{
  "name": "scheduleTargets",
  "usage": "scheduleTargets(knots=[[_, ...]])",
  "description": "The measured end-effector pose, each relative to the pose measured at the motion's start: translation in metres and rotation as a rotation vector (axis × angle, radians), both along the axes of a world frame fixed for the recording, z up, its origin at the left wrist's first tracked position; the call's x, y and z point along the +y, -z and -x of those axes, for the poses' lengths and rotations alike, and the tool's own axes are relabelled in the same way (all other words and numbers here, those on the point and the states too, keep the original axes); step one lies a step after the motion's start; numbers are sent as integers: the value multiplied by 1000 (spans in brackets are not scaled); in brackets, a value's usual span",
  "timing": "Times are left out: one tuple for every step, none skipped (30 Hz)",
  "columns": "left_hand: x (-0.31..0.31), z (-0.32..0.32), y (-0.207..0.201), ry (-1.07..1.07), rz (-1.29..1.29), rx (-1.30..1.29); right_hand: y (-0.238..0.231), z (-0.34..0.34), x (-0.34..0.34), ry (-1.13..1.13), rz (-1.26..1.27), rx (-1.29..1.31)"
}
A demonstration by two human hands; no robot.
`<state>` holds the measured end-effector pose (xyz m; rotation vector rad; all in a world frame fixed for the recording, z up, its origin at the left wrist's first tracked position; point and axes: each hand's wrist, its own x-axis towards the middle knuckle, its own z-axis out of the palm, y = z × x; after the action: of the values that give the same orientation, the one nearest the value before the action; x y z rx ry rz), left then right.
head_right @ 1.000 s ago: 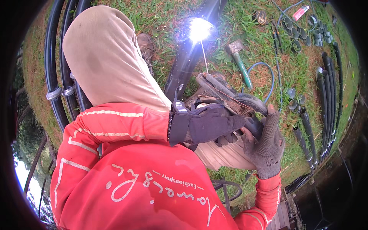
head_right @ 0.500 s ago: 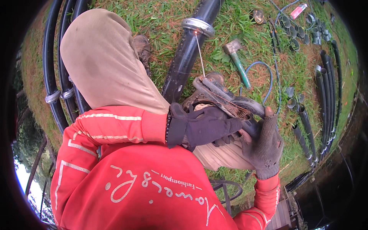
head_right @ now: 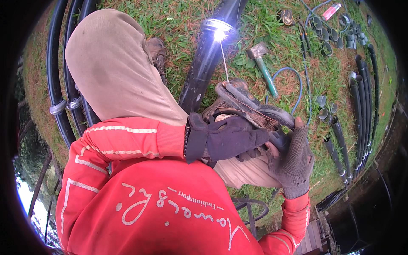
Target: The person welds a metal pipe joint using an arc welder and a hammer while sitting on the grass.
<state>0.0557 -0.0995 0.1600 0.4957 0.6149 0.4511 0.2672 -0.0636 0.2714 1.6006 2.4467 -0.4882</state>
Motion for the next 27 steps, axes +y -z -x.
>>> scheduleTargets(knots=[[-4,-5,10,-14,64,-88,-1,1,0,-12,-13,17],[0,-2,6,-19,96,-131,0,0,0,-22,-26,37],[3,2,2,-25,129,-173,0,0,0,-21,-25,39],[5,5,-3,-4,26,-70,0,0,0,-13,-14,17],[6,7,-7,6,-25,-22,0,0,0,-4,-3,-8],[7,8,-10,18,-75,27,0,-1,-1,-2,-1,-10],[6,8,-11,6,-32,19,1,-1,-1,-3,3,-20],[6,9,-12,-8,9,13,1,-1,0,-6,6,-28],[6,9,-12,-7,9,13,1,1,1,-6,6,-28],[7,9,-13,9,26,5,0,3,1,-1,3,-21],[7,9,-13,23,43,-3,0,4,1,2,1,-13],[3,5,-9,23,43,-3,-1,1,1,1,0,-13],[-4,-3,-2,-3,-118,50,-1,-4,2,-51,-23,51],[-5,-4,-1,-14,-197,73,0,-8,1,-101,-44,113],[-6,-6,0,-27,-276,100,-1,-8,2,-100,-43,112],[-8,-6,1,14,-294,139,-3,-7,3,-119,-54,107],[-9,-7,1,36,-303,156,-5,-5,3,-137,-65,101],[-10,-7,1,57,-312,174,-5,-4,2,-135,-64,98],[-11,-7,1,42,-281,163,-5,-2,1,-77,-26,63],[-10,-6,3,34,-269,161,-5,0,1,-20,10,31],[-10,-6,4,26,-256,156,-5,1,0,-20,8,31],[-9,-6,5,17,-261,128,-4,1,-1,-8,-5,23],[-7,-5,4,13,-263,112,-4,1,-1,3,-16,15],[-5,-3,3,7,-266,99,-4,2,-1,2,-17,15],[-4,-1,1,8,-210,52,-4,3,0,6,-13,15],[-1,3,-3,9,-181,28,-3,3,0,12,-9,16],[2,6,-8,10,-152,4,-3,4,0,12,-8,15]])
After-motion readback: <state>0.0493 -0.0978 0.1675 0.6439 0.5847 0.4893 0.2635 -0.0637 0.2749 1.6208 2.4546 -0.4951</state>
